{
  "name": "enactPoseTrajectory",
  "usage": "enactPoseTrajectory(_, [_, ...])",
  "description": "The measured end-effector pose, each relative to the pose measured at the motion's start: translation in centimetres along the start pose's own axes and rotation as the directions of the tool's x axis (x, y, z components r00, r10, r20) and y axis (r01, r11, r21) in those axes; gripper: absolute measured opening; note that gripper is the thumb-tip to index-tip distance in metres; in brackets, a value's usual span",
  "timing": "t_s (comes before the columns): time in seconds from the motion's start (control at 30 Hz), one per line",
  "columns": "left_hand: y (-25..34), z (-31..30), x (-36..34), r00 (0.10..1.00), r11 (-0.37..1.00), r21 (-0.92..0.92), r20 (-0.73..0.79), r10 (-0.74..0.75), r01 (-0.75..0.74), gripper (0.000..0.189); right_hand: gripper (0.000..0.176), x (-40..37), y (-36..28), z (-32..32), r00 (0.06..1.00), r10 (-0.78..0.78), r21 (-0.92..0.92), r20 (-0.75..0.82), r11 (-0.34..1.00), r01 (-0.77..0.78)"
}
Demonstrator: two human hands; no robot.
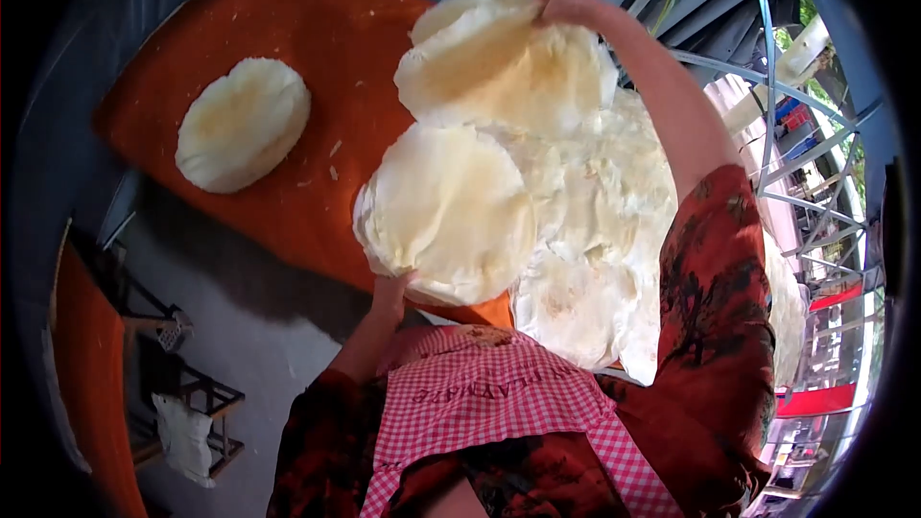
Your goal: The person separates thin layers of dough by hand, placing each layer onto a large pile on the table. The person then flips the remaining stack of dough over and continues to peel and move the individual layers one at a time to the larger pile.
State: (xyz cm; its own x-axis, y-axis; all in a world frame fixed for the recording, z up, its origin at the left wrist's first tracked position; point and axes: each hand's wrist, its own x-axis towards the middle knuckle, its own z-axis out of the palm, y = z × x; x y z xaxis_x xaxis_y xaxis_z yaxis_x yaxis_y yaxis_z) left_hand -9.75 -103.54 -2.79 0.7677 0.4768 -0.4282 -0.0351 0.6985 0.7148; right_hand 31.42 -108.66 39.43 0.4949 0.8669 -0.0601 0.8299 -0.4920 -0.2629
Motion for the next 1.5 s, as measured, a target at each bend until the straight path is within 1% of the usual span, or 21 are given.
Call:
enactPoseTrajectory(0.03, [0.8, -0.1, -0.3, 0.999, 0.999, -0.040, 0.047, 0.002, 0.000, 0.056, 0.021, -0.2, 0.3, 0.6, 1.000, 0.015, 0.006, -0.011, 1.000, -0.015])
enactPoseTrajectory(0.07, [3.1, 0.8, -1.7, 0.974, 0.925, 0.330, -0.058, 0.220, -0.189, 0.056, 0.023, -0.4, 0.5, 1.1, 0.999, 0.034, 0.018, -0.020, 0.999, -0.034])
enactPoseTrajectory(0.13, [8.5, 3.5, -6.1, 0.770, 0.336, 0.896, 0.009, 0.638, -0.290, 0.055, 0.027, -1.2, 0.7, 1.4, 0.994, 0.111, 0.061, 0.015, 0.992, -0.112])
enactPoseTrajectory(0.17, [9.6, 4.0, -6.0, 0.725, 0.191, 0.862, 0.252, 0.641, -0.469, 0.053, 0.027, -1.4, 0.3, 1.7, 0.990, 0.139, 0.043, 0.022, 0.989, -0.140])
enactPoseTrajectory(0.23, [11.9, 5.7, -4.0, 0.504, -0.074, 0.636, 0.671, 0.544, -0.768, 0.050, 0.027, -2.4, -1.9, 2.3, 0.983, 0.184, -0.026, -0.007, 0.982, -0.184])
enactPoseTrajectory(0.33, [10.9, 9.0, 1.1, 0.444, -0.370, 0.508, 0.861, 0.249, -0.778, 0.053, 0.026, -0.9, -0.1, 3.9, 0.977, 0.212, 0.075, -0.009, 0.975, -0.211])
enactPoseTrajectory(0.43, [6.8, 7.2, 8.3, 0.653, -0.346, 0.645, 0.749, 0.110, -0.682, 0.056, 0.019, 0.8, 2.7, -1.3, 0.990, 0.117, -0.007, -0.082, 0.993, -0.118])
enactPoseTrajectory(0.5, [6.5, 4.9, 10.6, 0.637, -0.419, 0.600, 0.768, 0.064, -0.681, 0.057, 0.016, 2.4, 6.6, -7.5, 0.993, 0.017, -0.019, -0.117, 1.000, -0.020])
enactPoseTrajectory(0.53, [6.0, 4.3, 10.9, 0.634, -0.445, 0.580, 0.772, 0.035, -0.682, 0.058, 0.019, 0.2, 2.1, -10.7, 0.976, 0.089, -0.317, -0.197, 0.937, -0.149])
enactPoseTrajectory(0.67, [8.0, 5.3, 11.4, 0.564, -0.205, 0.565, 0.823, 0.069, -0.799, 0.030, 0.021, -5.0, -6.0, -12.6, 0.936, 0.033, -0.289, -0.350, 0.947, -0.141])
enactPoseTrajectory(0.73, [8.3, 5.0, 11.2, 0.729, 0.133, 0.721, 0.646, 0.226, -0.680, 0.020, 0.022, -5.9, -5.7, -7.3, 0.936, -0.001, -0.293, -0.351, 0.950, -0.109])
enactPoseTrajectory(0.8, [9.5, 3.3, 9.9, 0.486, -0.035, 0.681, 0.556, 0.674, -0.731, 0.019, 0.021, -9.4, -8.0, 2.6, 0.947, -0.045, -0.271, -0.319, 0.961, -0.046])
enactPoseTrajectory(0.9, [10.8, 1.2, 2.7, 0.885, 0.571, 0.732, 0.093, 0.457, -0.372, 0.015, 0.037, -13.4, -8.2, 20.1, 0.946, 0.081, -0.223, -0.313, 0.962, -0.156])
enactPoseTrajectory(0.97, [6.3, -2.4, -0.3, 0.946, 0.555, 0.787, 0.109, 0.306, -0.270, 0.011, 0.031, -15.6, -7.4, 31.4, 0.953, -0.122, -0.156, -0.276, 0.984, 0.081])
enactPoseTrajectory(1.0, [5.2, -3.1, -2.5, 0.990, 0.719, 0.688, 0.001, 0.140, -0.102, 0.013, 0.028, -17.0, -7.6, 35.9, 0.962, -0.146, -0.174, -0.231, 0.979, 0.107])
enactPoseTrajectory(1.03, [4.5, -3.4, -3.7, 0.996, 0.830, 0.552, -0.074, -0.043, 0.077, 0.014, 0.027, -17.9, -7.7, 38.8, 0.964, -0.155, -0.180, -0.217, 0.977, 0.117])
enactPoseTrajectory(1.13, [1.1, -5.8, -4.0, 0.988, 0.868, 0.477, -0.124, -0.086, 0.136, 0.017, 0.028, -18.2, -6.2, 40.8, 0.973, -0.149, -0.135, -0.176, 0.983, 0.126])
enactPoseTrajectory(1.2, [3.3, -3.1, -5.3, 0.969, 0.941, 0.245, -0.132, -0.208, 0.235, 0.022, 0.029, -17.4, -4.2, 39.1, 0.986, -0.137, -0.104, -0.100, 0.987, 0.126])
enactPoseTrajectory(1.23, [4.3, -1.7, -5.5, 0.958, 0.953, 0.124, -0.121, -0.260, 0.275, 0.025, 0.032, -16.8, -4.3, 37.3, 0.946, -0.225, -0.071, -0.234, 0.974, 0.214])
enactPoseTrajectory(1.33, [4.5, -0.7, -5.3, 0.952, 0.956, -0.015, -0.084, -0.293, 0.293, 0.027, 0.030, -18.2, -9.1, 33.2, 0.944, -0.230, -0.264, -0.234, 0.950, 0.166])
enactPoseTrajectory(1.5, [3.1, -0.6, -4.8, 0.960, 0.973, -0.058, -0.158, -0.230, 0.223, 0.029, 0.025, -21.1, -8.3, 42.1, 0.968, -0.162, -0.225, -0.193, 0.967, 0.117])
